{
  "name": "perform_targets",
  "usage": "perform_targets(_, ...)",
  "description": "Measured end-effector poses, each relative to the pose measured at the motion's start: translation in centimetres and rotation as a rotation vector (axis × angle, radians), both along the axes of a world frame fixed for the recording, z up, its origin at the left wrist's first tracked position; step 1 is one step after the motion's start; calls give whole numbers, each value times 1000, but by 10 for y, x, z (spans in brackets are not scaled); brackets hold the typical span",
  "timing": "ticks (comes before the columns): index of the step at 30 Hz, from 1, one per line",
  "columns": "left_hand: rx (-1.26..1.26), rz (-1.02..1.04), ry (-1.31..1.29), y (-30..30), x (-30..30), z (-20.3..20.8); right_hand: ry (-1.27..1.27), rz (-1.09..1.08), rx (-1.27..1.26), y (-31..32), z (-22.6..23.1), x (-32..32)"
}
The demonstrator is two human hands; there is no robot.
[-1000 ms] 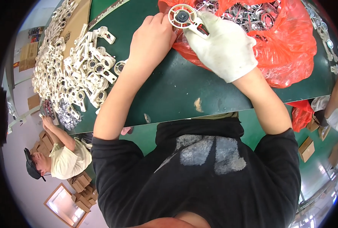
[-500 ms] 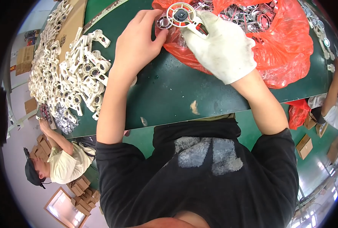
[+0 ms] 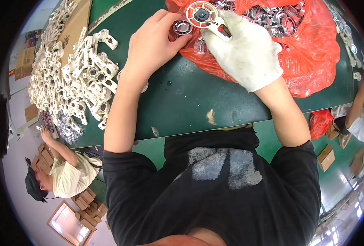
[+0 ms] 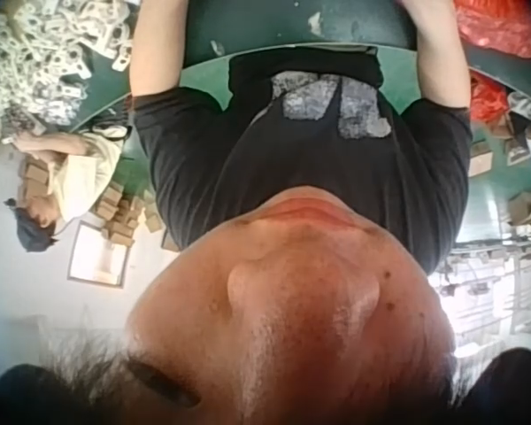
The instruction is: The person assembles small metal components into plastic frames by hand, fitting the components into the frames.
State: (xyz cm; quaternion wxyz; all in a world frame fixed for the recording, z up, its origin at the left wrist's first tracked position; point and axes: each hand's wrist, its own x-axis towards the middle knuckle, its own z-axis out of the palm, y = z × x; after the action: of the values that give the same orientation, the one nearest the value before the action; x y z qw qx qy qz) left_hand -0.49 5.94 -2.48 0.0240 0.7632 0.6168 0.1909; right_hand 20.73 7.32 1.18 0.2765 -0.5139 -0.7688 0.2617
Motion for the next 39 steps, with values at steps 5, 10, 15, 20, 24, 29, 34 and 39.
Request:
perform_targets(5,103,-78,-145,-14,1,26,25,7,24,0,0,0)
perform_targets(10,226,-342,-502,-27,-3,35,-24,40,39,-3,-1,0)
perform_targets(15,290,-409,-436,-30,12,28,-118,196,77,-11,-6,1)
perform_targets(20,276,-302,-482,-37,18,26,-89,207,93,-11,-7,-2)
perform_targets(24,212,-209,-472,-42,18,25,-224,249,135,-13,-3,0)
perform_targets(29,41,-331,-679,-41,6,35,-151,198,125,-14,-3,-4)
perform_targets(34,101,-344,-551,-42,7,34,-165,199,125,-14,-3,-3)
perform_targets(39,173,-286,-554,-42,6,28,-257,204,105,-17,4,-5)
